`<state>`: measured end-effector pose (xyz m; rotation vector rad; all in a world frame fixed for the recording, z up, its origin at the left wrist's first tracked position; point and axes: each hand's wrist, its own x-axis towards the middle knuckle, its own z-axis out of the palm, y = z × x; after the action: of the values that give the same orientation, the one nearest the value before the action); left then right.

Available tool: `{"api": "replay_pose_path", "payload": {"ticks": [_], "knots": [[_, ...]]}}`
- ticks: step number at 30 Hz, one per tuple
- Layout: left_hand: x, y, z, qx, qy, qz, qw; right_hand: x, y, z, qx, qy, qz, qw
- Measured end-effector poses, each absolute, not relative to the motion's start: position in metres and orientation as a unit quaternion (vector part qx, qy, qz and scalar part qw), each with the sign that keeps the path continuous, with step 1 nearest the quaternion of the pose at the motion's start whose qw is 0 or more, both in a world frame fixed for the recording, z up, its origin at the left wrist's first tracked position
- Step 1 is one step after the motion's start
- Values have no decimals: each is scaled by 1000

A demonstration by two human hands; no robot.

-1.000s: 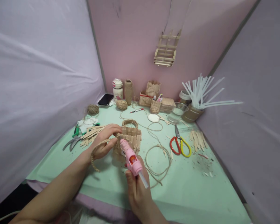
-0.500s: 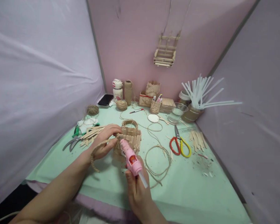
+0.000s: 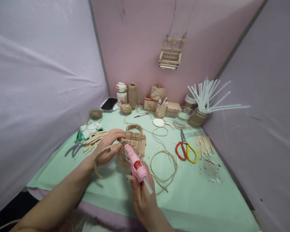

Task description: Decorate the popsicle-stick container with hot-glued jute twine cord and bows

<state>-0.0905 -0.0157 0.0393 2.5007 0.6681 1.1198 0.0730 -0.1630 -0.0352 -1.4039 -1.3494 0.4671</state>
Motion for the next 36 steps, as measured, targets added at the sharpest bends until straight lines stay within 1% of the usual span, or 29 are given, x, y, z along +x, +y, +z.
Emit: {"api": "replay_pose_path", "payload": {"ticks": [4, 16, 36], "knots": [[-91, -16, 39, 876, 233, 391, 162, 74, -165, -30, -595, -547, 228, 544], [-91, -15, 38, 875, 236, 390, 162, 75, -167, -25, -592, -529, 245, 556], [-91, -15, 39, 873, 235, 395, 162, 81, -166, -8, -584, -539, 235, 559]]}}
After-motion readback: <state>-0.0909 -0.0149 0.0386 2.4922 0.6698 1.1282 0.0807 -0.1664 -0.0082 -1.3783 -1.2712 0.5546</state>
